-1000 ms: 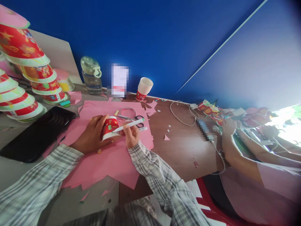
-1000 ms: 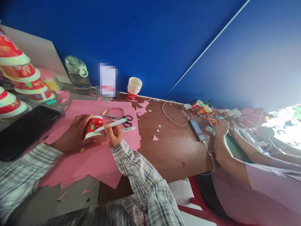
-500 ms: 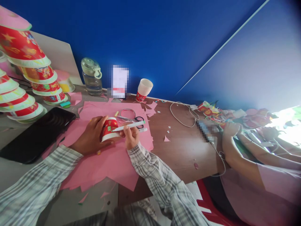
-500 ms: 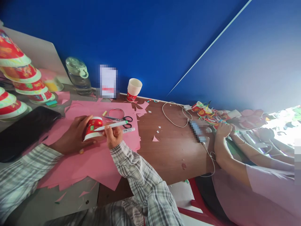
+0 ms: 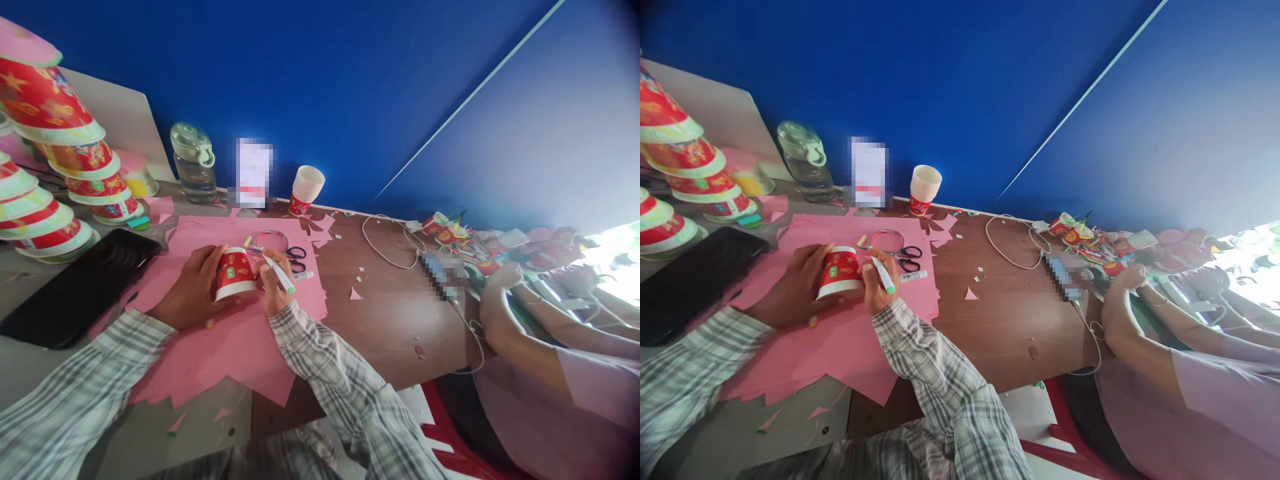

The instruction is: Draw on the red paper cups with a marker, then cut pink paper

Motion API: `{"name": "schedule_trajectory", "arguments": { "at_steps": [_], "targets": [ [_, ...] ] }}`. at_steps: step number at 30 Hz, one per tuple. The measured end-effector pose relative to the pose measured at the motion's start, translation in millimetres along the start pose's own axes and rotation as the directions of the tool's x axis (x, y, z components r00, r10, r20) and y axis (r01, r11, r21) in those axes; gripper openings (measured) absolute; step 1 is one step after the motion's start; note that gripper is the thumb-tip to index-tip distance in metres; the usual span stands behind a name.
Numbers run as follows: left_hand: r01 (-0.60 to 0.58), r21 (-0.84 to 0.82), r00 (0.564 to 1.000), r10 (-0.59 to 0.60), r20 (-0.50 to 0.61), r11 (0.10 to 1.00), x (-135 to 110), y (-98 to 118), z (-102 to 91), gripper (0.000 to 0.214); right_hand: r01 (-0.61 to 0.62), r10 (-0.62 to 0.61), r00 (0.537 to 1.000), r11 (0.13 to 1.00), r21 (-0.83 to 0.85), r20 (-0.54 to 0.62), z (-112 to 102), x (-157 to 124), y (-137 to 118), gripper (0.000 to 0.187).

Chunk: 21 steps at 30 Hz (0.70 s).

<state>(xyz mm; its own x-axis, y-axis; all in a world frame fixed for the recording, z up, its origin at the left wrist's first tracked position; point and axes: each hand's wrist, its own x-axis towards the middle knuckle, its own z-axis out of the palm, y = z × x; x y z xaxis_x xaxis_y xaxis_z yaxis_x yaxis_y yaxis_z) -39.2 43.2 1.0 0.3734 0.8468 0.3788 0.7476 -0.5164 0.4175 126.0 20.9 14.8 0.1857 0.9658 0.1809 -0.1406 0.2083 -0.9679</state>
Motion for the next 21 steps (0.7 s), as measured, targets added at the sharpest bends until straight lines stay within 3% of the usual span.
{"name": "schedule_trajectory", "arguments": {
  "at_steps": [6,12,21],
  "targets": [
    [-0.015,-0.042,1.000,0.015,-0.001,0.999,-1.3,-2.2,1.6,0.109,0.076,-0.070,0.995,0.993,-0.095,0.067,1.3,-2.1,1.4,0.035],
    [0.012,-0.104,0.998,-0.018,-0.052,0.994,-0.9,0.1,0.4,0.108,0.080,-0.049,0.991,0.963,-0.258,0.125,-0.9,-1.2,2.3,0.038],
    [0.051,-0.196,0.988,-0.078,-0.130,0.979,1.6,2.5,-6.4,0.102,0.028,0.015,0.986,0.967,-0.253,0.165,-1.3,1.4,10.0,0.038]
  ]
}}
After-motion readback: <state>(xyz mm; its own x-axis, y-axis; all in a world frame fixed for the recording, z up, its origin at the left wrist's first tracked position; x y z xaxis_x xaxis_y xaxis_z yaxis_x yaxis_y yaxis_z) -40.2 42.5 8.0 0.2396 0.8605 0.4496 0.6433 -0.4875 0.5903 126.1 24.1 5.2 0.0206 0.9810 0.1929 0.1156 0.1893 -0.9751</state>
